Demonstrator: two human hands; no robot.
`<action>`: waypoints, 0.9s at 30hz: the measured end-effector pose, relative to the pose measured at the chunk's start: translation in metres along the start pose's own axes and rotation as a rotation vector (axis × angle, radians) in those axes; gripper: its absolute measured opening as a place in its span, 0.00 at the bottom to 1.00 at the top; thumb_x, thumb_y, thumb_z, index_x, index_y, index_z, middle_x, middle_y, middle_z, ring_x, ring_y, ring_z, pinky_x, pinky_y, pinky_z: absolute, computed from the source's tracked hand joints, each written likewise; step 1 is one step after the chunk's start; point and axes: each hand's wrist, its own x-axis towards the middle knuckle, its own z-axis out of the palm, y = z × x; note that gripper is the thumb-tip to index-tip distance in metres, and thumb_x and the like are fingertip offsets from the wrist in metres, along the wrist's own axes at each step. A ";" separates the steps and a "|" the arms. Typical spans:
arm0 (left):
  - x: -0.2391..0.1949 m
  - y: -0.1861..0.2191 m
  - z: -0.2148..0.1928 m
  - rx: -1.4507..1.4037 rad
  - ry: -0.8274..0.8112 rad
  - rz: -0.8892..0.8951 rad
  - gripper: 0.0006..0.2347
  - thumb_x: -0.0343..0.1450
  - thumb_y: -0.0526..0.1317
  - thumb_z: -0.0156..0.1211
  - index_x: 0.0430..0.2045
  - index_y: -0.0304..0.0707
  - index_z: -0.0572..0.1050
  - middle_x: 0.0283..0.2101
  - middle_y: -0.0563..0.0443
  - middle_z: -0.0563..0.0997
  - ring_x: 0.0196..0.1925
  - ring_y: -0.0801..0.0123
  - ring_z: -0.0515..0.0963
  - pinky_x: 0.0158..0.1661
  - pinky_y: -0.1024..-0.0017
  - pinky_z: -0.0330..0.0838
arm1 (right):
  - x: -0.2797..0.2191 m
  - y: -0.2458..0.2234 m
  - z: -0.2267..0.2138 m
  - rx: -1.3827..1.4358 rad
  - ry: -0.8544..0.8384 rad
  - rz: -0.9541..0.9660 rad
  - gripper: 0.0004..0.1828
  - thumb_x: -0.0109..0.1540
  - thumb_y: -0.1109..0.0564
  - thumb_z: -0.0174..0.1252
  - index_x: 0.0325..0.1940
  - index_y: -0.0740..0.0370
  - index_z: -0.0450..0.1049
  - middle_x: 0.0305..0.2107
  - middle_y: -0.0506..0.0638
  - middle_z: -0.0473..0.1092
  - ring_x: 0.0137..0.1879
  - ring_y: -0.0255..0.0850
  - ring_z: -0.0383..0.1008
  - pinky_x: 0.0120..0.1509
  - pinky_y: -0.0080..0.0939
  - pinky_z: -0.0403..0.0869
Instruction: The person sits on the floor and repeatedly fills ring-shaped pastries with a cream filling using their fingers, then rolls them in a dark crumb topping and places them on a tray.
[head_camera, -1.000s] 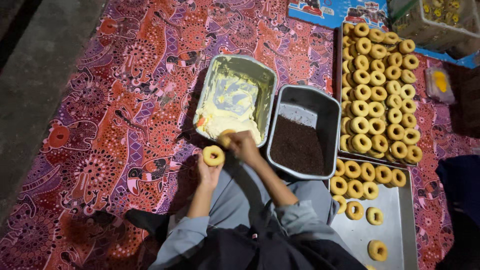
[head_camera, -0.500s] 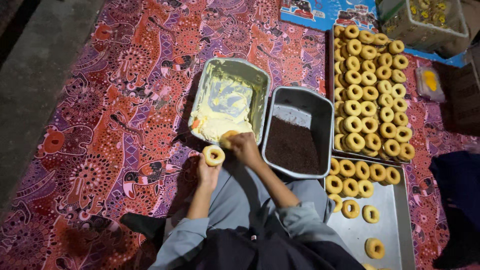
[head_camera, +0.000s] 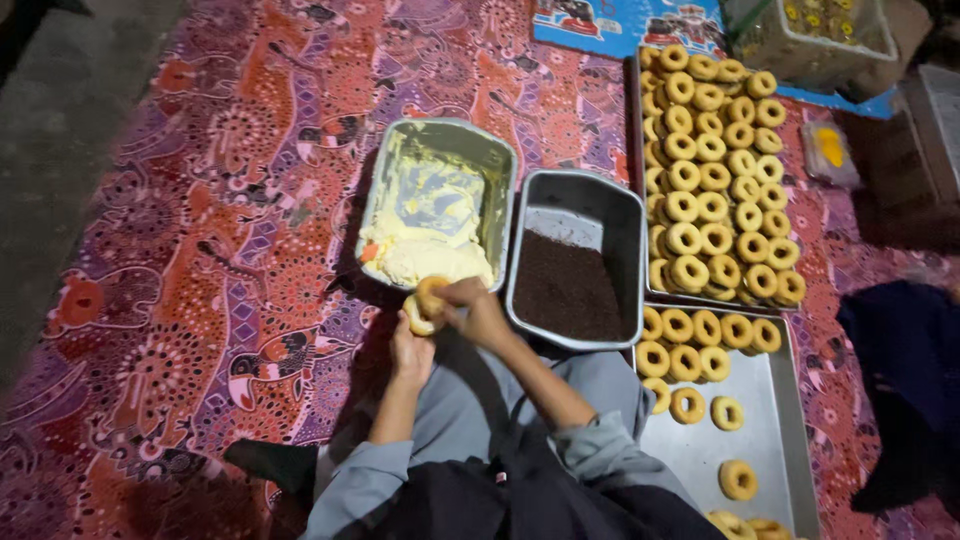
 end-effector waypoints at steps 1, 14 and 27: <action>0.000 -0.005 0.004 0.042 -0.016 -0.037 0.24 0.78 0.55 0.40 0.61 0.36 0.67 0.59 0.42 0.74 0.59 0.57 0.74 0.62 0.53 0.64 | -0.012 0.000 0.000 -0.030 -0.014 -0.101 0.17 0.54 0.61 0.66 0.48 0.59 0.81 0.38 0.54 0.78 0.46 0.51 0.73 0.56 0.48 0.70; 0.052 -0.129 0.149 1.684 -0.549 0.573 0.13 0.70 0.43 0.61 0.34 0.26 0.81 0.52 0.34 0.78 0.56 0.46 0.76 0.56 0.57 0.72 | -0.122 0.184 -0.130 -0.281 0.498 0.574 0.13 0.59 0.55 0.66 0.47 0.57 0.80 0.37 0.54 0.79 0.42 0.48 0.79 0.51 0.47 0.76; 0.082 -0.175 0.114 0.533 -0.105 -0.381 0.13 0.80 0.42 0.42 0.50 0.33 0.73 0.49 0.45 0.79 0.53 0.59 0.78 0.55 0.59 0.72 | -0.116 0.124 -0.117 0.158 0.831 0.387 0.15 0.61 0.59 0.62 0.51 0.61 0.80 0.42 0.51 0.75 0.47 0.43 0.72 0.52 0.43 0.73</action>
